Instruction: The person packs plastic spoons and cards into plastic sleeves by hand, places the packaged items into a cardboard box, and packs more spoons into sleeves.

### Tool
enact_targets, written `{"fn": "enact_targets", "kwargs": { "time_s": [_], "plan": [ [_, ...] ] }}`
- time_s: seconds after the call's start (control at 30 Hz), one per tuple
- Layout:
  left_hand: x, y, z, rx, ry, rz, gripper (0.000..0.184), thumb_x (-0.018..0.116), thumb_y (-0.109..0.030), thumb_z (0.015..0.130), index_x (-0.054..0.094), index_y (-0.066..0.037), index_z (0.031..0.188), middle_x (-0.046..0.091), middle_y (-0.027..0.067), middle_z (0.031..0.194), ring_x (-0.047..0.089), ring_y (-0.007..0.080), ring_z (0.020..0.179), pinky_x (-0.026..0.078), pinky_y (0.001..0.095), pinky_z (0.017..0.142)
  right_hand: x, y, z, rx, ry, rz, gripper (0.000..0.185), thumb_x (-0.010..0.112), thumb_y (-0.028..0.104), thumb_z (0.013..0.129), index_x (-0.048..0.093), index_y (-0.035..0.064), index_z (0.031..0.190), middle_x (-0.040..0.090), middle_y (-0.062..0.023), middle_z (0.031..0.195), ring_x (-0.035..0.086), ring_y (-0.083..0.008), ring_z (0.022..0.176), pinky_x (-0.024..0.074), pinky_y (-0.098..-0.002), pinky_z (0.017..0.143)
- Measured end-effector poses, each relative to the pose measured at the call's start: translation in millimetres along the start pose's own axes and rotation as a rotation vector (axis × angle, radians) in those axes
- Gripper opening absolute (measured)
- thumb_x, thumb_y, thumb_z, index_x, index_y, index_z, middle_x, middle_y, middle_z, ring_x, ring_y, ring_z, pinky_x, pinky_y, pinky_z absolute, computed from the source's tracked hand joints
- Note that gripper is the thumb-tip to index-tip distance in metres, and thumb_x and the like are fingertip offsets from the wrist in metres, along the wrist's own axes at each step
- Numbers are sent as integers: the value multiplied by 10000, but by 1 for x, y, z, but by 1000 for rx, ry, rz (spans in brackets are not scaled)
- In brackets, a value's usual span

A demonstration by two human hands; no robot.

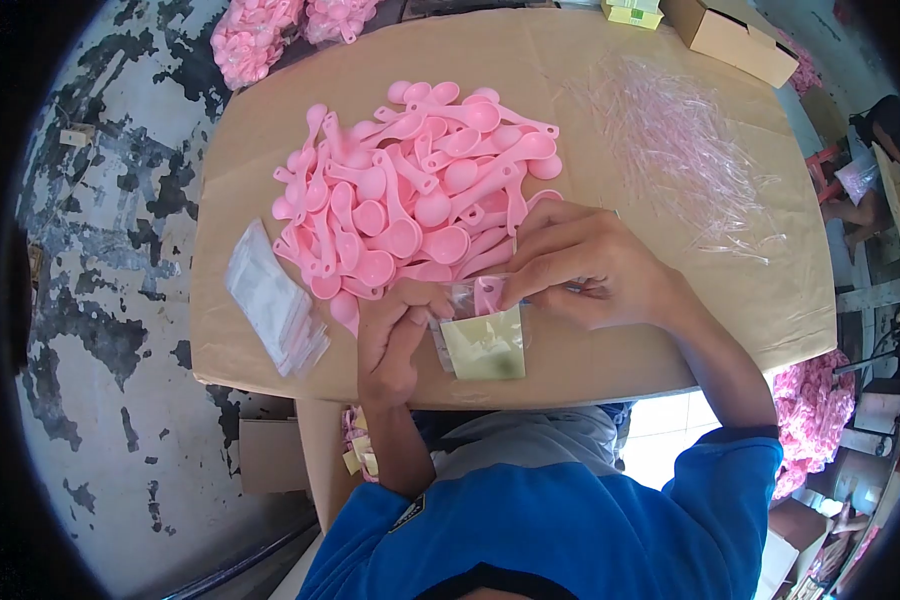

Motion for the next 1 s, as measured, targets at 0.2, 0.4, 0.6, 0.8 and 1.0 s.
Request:
{"fn": "enact_targets", "kwargs": {
  "time_s": [0.2,0.4,0.6,0.8,1.0],
  "plan": [
    [4,1,-8,-140,-47,-170,195,657,46,838,490,-25,907,585,59,853,582,67,692,486,209,557,1,9,5,-13,-13,-119,351,609,-51,621,743,124,894,675,-55,899,596,-256,844,495,-355,759],
    [-48,-36,-37,-224,-315,-83,453,761,88,736,443,-69,1017,569,56,954,620,106,730,551,221,589,12,28,30,-14,-29,-204,325,583,-48,685,704,92,952,662,-65,928,616,-278,878,494,-383,785],
    [-238,-100,-39,4,-768,243,325,667,-58,859,493,-56,1133,592,37,990,575,85,827,473,252,732,82,35,81,26,151,-122,139,594,56,809,684,49,914,666,-118,902,631,-308,878,491,-409,777],
    [-337,-43,-47,-396,-612,517,421,608,-212,926,501,-40,1294,607,67,1088,567,140,964,475,310,852,174,7,163,-21,404,-522,281,589,294,870,698,41,925,667,-146,868,621,-293,890,472,-442,779],
    [-309,-27,-94,-286,-618,1085,441,622,-199,923,511,-28,1314,515,226,1349,471,371,1280,321,409,1094,225,-42,192,-10,455,-774,495,711,472,756,651,60,1024,629,-159,1049,564,-330,1052,408,-492,916]
  ]
}}
Point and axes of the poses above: each hand's wrist, its own z-axis towards the middle knuckle, its own x-axis out of the palm, y = z × x, the point moved 8 cm from there along z, towards the middle knuckle
